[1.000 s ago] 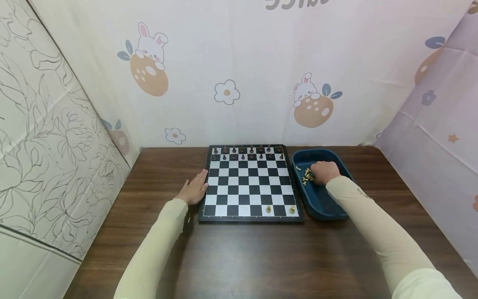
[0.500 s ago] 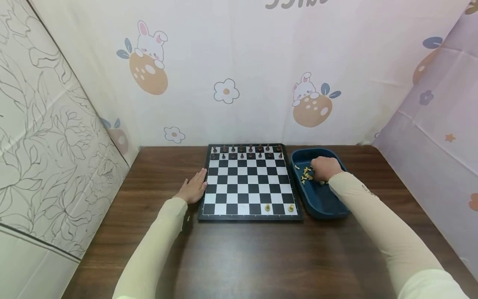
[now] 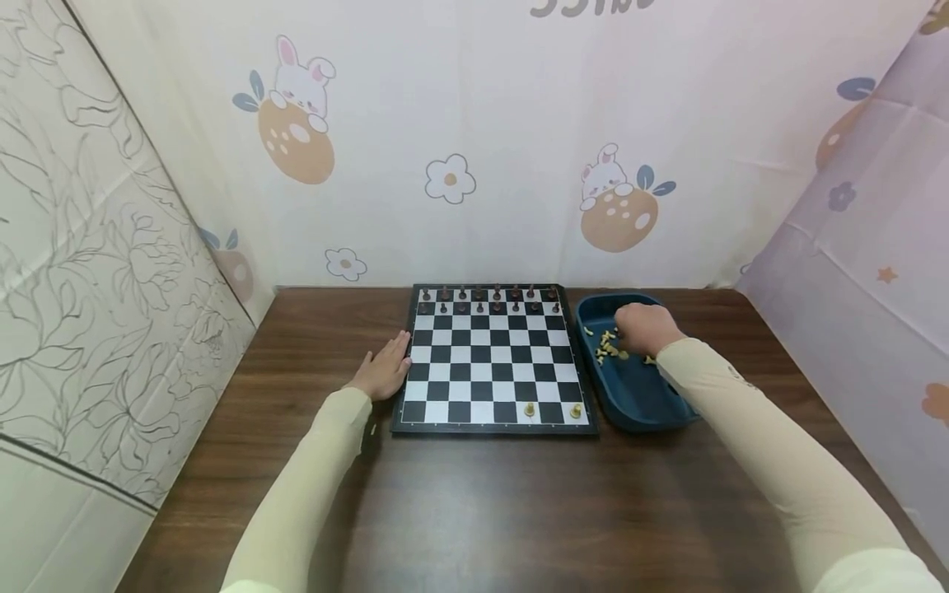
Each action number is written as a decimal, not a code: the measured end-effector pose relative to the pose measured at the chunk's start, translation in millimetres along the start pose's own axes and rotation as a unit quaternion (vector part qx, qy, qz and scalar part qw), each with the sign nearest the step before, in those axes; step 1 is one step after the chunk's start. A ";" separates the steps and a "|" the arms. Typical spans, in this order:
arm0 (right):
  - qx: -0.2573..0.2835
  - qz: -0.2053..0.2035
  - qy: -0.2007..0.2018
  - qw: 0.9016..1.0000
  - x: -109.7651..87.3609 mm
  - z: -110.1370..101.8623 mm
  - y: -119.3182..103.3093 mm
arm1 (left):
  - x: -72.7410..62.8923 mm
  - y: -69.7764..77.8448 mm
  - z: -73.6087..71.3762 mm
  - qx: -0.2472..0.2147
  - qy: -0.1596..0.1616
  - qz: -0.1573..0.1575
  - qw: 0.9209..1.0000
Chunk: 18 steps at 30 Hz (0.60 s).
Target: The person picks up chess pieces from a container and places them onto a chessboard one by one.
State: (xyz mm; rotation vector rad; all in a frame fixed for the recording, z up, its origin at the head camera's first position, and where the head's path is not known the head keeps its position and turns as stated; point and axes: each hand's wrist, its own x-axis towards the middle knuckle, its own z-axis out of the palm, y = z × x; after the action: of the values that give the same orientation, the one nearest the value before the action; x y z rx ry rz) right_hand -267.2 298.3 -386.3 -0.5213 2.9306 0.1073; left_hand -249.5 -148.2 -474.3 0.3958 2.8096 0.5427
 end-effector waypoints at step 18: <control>-0.055 -0.055 0.072 0.994 -6.7 -14.6 -3.4 | -3.5 3.3 -1.9 -0.006 0.001 -0.003 1.000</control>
State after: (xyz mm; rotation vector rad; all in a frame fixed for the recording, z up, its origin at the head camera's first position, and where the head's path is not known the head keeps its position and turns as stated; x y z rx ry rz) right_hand -262.0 295.9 -370.9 -0.7347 3.0393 0.2270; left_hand -246.1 -146.9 -470.6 0.3851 2.8076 0.5575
